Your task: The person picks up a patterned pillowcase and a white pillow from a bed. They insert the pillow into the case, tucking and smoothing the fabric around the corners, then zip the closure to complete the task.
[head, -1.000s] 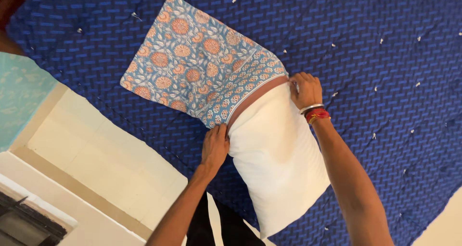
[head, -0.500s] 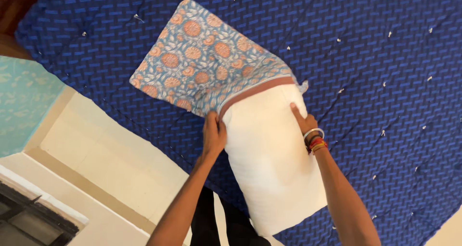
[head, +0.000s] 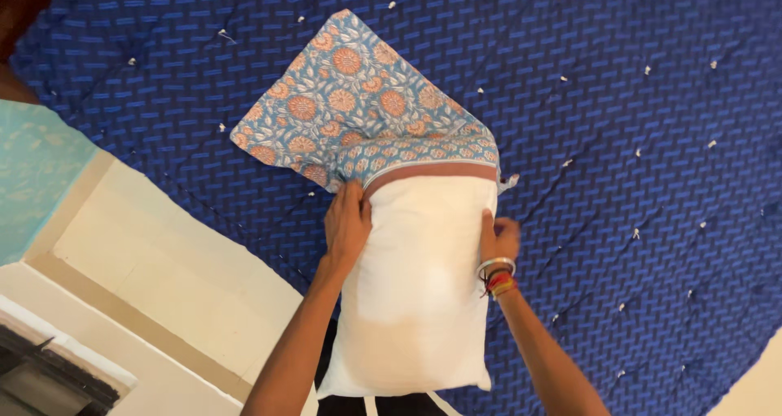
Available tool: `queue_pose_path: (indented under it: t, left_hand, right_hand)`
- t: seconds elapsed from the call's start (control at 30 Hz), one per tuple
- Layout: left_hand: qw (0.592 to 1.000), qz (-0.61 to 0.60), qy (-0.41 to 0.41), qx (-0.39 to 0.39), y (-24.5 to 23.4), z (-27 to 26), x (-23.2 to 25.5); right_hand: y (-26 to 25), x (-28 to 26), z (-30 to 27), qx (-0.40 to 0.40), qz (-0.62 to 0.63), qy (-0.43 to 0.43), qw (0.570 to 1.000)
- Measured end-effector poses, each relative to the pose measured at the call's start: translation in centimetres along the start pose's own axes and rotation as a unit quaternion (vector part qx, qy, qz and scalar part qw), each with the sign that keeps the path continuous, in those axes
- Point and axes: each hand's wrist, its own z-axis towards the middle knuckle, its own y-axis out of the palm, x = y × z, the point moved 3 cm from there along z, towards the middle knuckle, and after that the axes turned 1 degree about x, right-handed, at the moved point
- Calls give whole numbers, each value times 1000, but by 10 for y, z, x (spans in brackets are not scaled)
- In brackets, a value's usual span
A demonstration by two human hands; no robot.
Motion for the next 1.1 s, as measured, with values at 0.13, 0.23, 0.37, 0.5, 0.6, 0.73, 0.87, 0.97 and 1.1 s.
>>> queue_pose_path:
  t: [0.13, 0.23, 0.37, 0.5, 0.6, 0.73, 0.87, 0.97, 1.1]
  left_hand:
    - [999, -8, 3, 37, -10, -27, -17]
    - [998, -26, 39, 39, -20, -29, -12]
    - [993, -84, 63, 49, -36, -26, 0]
    - [981, -134, 71, 118, -44, -19, 4]
    - [982, -157, 27, 100, -31, -21, 7]
    - [991, -100, 91, 26, -20, -29, 25]
    - [988, -116, 97, -21, -9, -33, 17]
    - [992, -64, 86, -70, 13, -39, -6]
    - [997, -53, -13, -62, 33, -57, -29]
  right_hand:
    - [-49, -120, -48, 112, 67, -338, 932]
    - [-45, -192, -66, -6, 49, -490, 870]
    - [-24, -247, -52, -35, -3, -574, 818]
    - [-17, -242, -58, -82, -14, -555, 828]
    - [-30, -223, -72, -62, 29, -553, 830]
    - [-45, -207, -75, -89, 37, -522, 847]
    - [-53, -187, -66, -198, 56, -528, 824]
    - [-33, -160, -57, -230, -57, -524, 818]
    - [-13, -139, -73, -187, -106, -520, 827]
